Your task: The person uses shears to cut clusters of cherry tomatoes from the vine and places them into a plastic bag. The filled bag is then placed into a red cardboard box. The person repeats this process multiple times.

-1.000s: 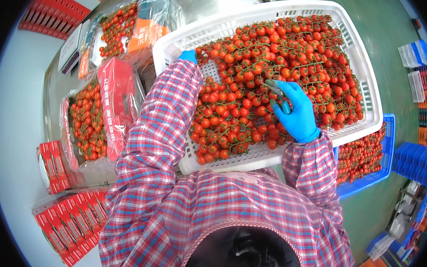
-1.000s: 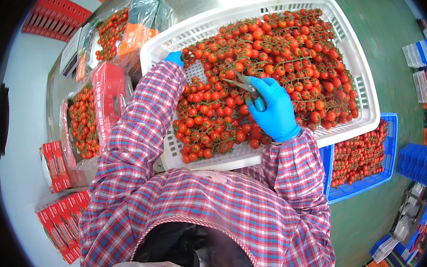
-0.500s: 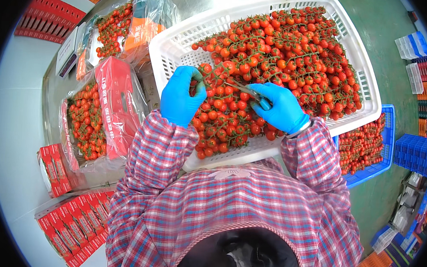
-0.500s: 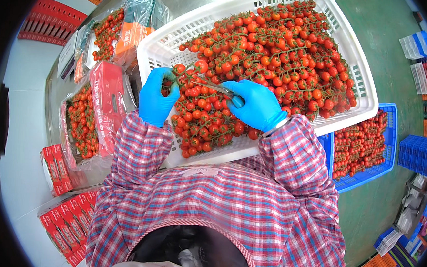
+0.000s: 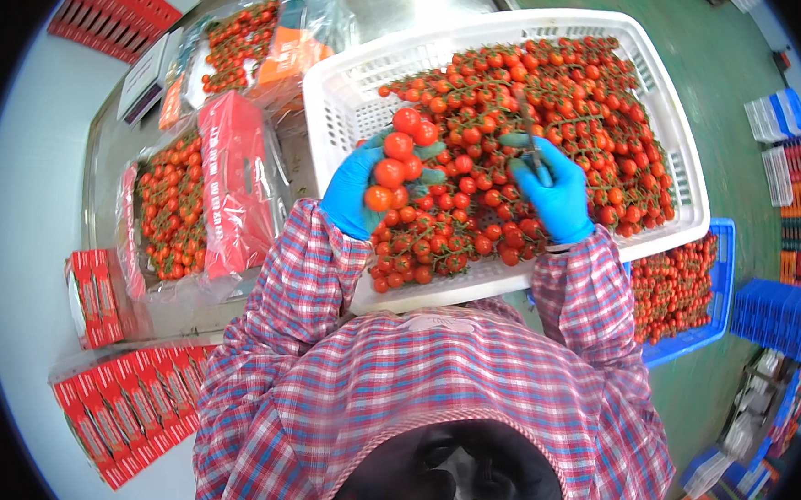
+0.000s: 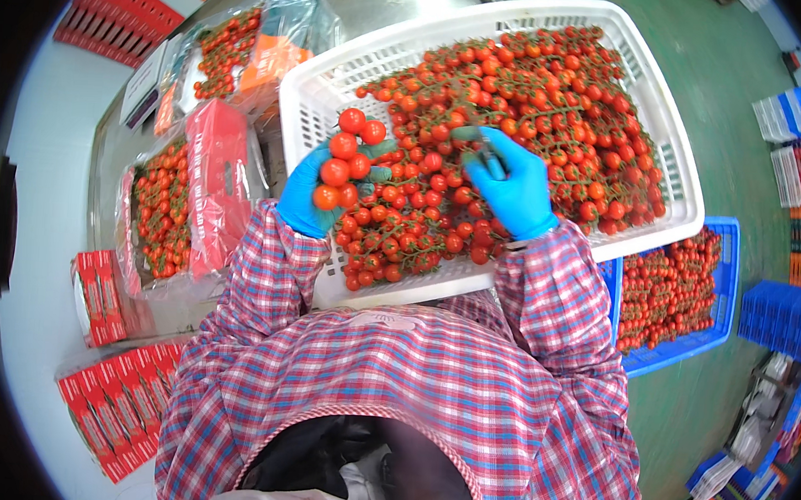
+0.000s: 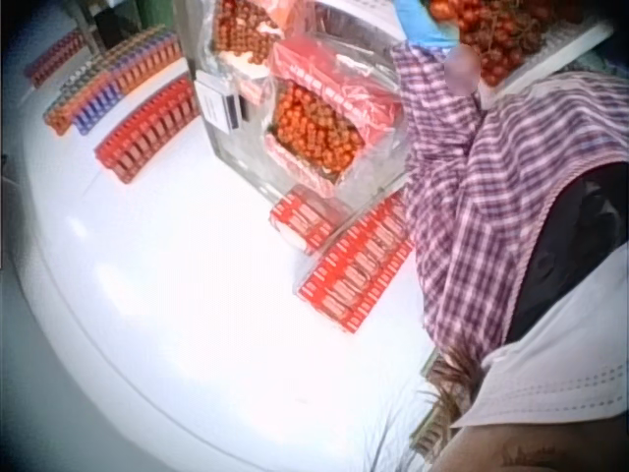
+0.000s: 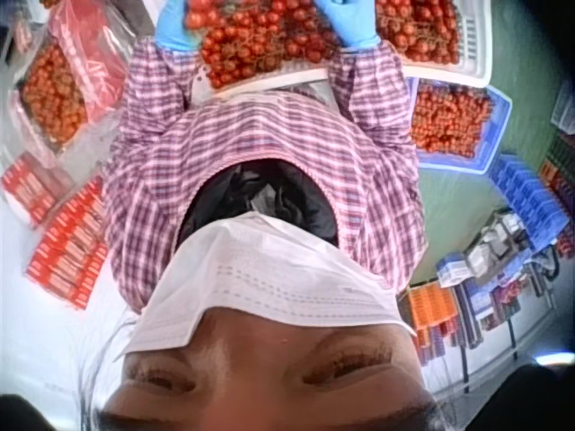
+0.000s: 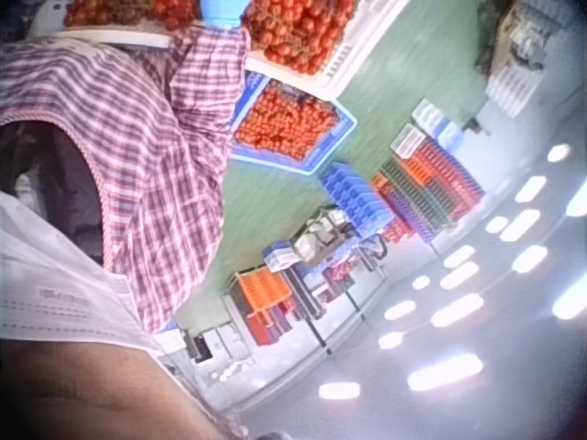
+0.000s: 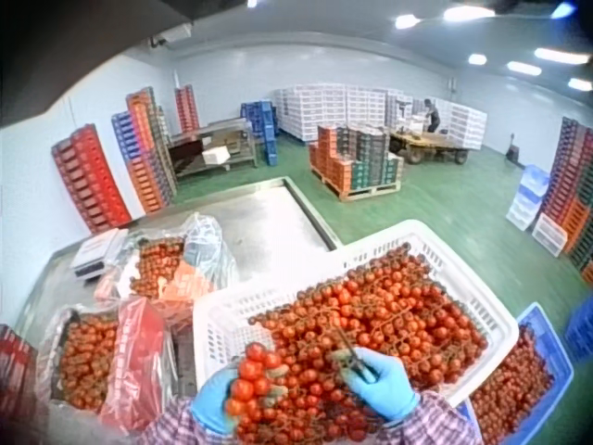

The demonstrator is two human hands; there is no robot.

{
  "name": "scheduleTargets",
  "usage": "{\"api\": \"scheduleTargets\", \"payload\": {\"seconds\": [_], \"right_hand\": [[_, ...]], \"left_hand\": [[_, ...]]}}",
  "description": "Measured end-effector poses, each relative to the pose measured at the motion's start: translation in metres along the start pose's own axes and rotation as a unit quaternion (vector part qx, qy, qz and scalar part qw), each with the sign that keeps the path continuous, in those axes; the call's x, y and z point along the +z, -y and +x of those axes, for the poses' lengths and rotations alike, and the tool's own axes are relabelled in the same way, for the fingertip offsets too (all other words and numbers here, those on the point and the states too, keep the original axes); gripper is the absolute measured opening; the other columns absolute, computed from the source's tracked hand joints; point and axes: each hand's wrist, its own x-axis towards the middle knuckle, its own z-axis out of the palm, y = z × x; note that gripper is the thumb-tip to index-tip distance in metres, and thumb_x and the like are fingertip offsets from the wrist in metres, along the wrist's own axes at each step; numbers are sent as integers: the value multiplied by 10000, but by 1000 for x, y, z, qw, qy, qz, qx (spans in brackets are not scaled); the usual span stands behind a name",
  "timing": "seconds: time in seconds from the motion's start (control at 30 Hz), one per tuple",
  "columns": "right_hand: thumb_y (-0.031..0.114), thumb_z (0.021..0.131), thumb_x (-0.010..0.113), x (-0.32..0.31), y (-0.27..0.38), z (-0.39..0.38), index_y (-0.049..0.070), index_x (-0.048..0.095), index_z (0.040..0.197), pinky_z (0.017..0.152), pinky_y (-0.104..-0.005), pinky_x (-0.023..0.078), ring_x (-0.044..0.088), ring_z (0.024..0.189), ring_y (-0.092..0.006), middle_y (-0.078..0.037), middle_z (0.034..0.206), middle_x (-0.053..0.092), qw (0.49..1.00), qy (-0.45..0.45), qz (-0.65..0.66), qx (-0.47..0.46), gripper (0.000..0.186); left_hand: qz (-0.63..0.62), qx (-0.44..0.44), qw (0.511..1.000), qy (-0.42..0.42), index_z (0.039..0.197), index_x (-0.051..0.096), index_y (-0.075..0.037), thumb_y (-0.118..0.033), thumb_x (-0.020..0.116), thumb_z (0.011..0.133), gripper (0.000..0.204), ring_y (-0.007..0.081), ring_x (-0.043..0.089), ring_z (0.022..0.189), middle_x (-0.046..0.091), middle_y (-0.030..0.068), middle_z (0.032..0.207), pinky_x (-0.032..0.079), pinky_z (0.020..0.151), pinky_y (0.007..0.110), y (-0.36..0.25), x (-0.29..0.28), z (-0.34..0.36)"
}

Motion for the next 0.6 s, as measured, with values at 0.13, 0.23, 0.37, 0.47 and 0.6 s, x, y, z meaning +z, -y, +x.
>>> {"api": "scheduleTargets", "payload": {"seconds": [0.13,0.23,0.37,0.47,0.6], "right_hand": [[7,796,617,-2,-11,1,45,594,1148,676,-188,403,454,720,-32,48,772,515,997,2,75,-16,355],[-14,807,595,2,-16,0,13,559,1184,696,-184,409,471,766,-33,46,812,525,994,-1,108,-15,379],[-46,823,549,7,0,-1,-12,550,1179,660,-163,384,426,700,-31,32,866,548,999,-3,21,36,358],[-47,775,598,26,18,-6,54,596,1138,606,-190,378,418,670,-47,28,827,542,996,68,-52,-34,377],[-12,661,646,69,48,-19,111,618,1110,621,-326,469,585,710,-237,-96,828,576,942,215,-189,-175,466]], "left_hand": [[-222,-59,973,33,1340,360,-36,-306,382,901,516,370,551,1069,431,214,1325,538,782,435,-11,-19,-22],[-221,-36,971,88,1352,354,-53,-563,354,882,693,333,570,1053,422,221,1331,539,751,421,-20,-29,-47],[-140,44,989,-10,1360,335,-54,-711,290,828,846,322,592,995,433,215,1324,534,727,410,-46,-42,-103],[-90,81,992,-18,1371,326,-82,-574,354,861,709,318,563,1028,412,203,1340,520,706,383,-54,-50,-124],[31,121,991,-39,1429,234,-125,-39,523,678,809,218,496,1100,395,109,1334,456,792,293,-44,-45,-128]]}}
